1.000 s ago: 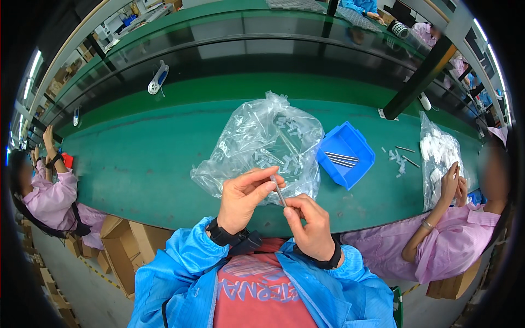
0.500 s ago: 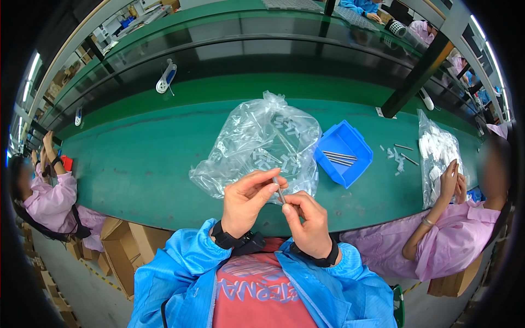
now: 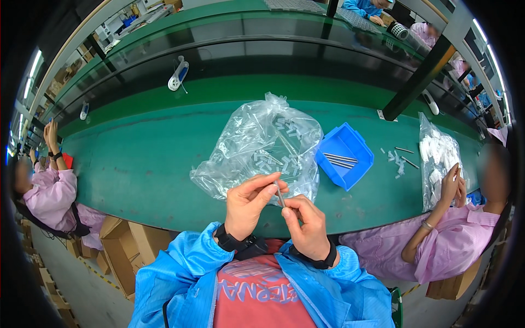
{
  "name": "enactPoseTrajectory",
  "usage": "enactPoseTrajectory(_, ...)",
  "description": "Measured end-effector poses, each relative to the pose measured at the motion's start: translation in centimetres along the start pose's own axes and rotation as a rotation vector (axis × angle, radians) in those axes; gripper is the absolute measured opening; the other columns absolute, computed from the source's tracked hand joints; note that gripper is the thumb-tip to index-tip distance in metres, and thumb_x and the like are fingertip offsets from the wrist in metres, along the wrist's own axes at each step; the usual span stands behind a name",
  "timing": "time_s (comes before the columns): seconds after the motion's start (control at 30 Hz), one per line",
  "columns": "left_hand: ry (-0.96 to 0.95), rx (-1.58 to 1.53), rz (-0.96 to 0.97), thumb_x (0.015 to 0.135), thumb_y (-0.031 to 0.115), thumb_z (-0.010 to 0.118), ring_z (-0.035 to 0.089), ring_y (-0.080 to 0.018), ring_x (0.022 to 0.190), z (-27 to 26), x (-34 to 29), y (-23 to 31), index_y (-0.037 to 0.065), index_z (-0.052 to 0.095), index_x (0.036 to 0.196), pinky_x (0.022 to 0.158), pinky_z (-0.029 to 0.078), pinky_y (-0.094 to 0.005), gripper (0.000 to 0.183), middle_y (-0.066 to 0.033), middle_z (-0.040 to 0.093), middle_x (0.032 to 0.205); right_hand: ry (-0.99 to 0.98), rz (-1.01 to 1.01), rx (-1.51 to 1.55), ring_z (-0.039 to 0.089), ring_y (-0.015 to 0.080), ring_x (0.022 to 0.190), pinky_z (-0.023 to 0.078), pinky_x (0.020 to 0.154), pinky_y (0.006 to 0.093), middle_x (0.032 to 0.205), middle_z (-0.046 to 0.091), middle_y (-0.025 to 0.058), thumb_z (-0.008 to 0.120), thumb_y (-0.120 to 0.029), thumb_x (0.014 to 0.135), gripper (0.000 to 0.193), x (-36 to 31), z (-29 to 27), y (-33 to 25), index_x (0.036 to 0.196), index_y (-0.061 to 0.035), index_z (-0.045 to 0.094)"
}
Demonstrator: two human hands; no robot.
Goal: Assembling small metal rods and plastic components at a factory workstation.
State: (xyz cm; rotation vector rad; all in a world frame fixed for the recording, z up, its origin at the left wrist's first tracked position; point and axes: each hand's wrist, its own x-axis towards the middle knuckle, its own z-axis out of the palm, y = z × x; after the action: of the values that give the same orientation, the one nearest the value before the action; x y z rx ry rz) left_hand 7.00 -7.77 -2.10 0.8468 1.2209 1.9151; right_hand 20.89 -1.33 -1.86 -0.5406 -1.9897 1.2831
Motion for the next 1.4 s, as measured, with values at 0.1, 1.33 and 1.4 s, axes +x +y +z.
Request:
enactPoseTrajectory(0.1, 0.031, -0.012, -0.001, 0.089, 0.001, 0.058, 0.065, -0.0235, 0.091, 0.1, -0.2, -0.3, -0.003, 0.060, 0.116, 0.083, 0.052, -0.0361, 0.027, -0.0148, 0.066, 0.098, 0.001, -0.022, -0.014, 0.054, 0.0169, 0.061, 0.043, 0.055, 0.0285, 0.080, 0.057, 0.0100, 0.060, -0.001, 0.087, 0.010, 0.3, 0.3, 0.0, 0.096, 0.0028, 0.058)
enactPoseTrajectory(1.33, 0.059, -0.398, -0.232, 0.096, 0.012, 0.052, 0.066, -0.0254, 0.087, -7.3, 0.6, 3.5, 0.003, 0.054, 0.100, 0.073, 0.056, -0.0323, 0.010, -0.0158, 0.061, 0.103, -0.185, 0.071, -0.032, 0.062, 0.0162, 0.069, 0.049, 0.059, 0.0280, 0.084, 0.064, 0.0081, 0.066, -0.004, 0.083, 0.017, 6.7, -0.6, 0.3, 0.100, -0.0012, 0.063)
enactPoseTrajectory(1.4, 0.056, -0.387, -0.230, 0.095, 0.012, 0.053, 0.066, -0.0254, 0.087, -6.5, 0.5, 3.5, 0.003, 0.054, 0.100, 0.074, 0.056, -0.0325, 0.010, -0.0156, 0.061, 0.103, -0.210, 0.056, -0.103, 0.061, 0.0157, 0.071, 0.048, 0.062, 0.0257, 0.084, 0.063, 0.0084, 0.065, -0.003, 0.083, 0.019, 5.8, -1.5, -0.3, 0.102, -0.0007, 0.066)
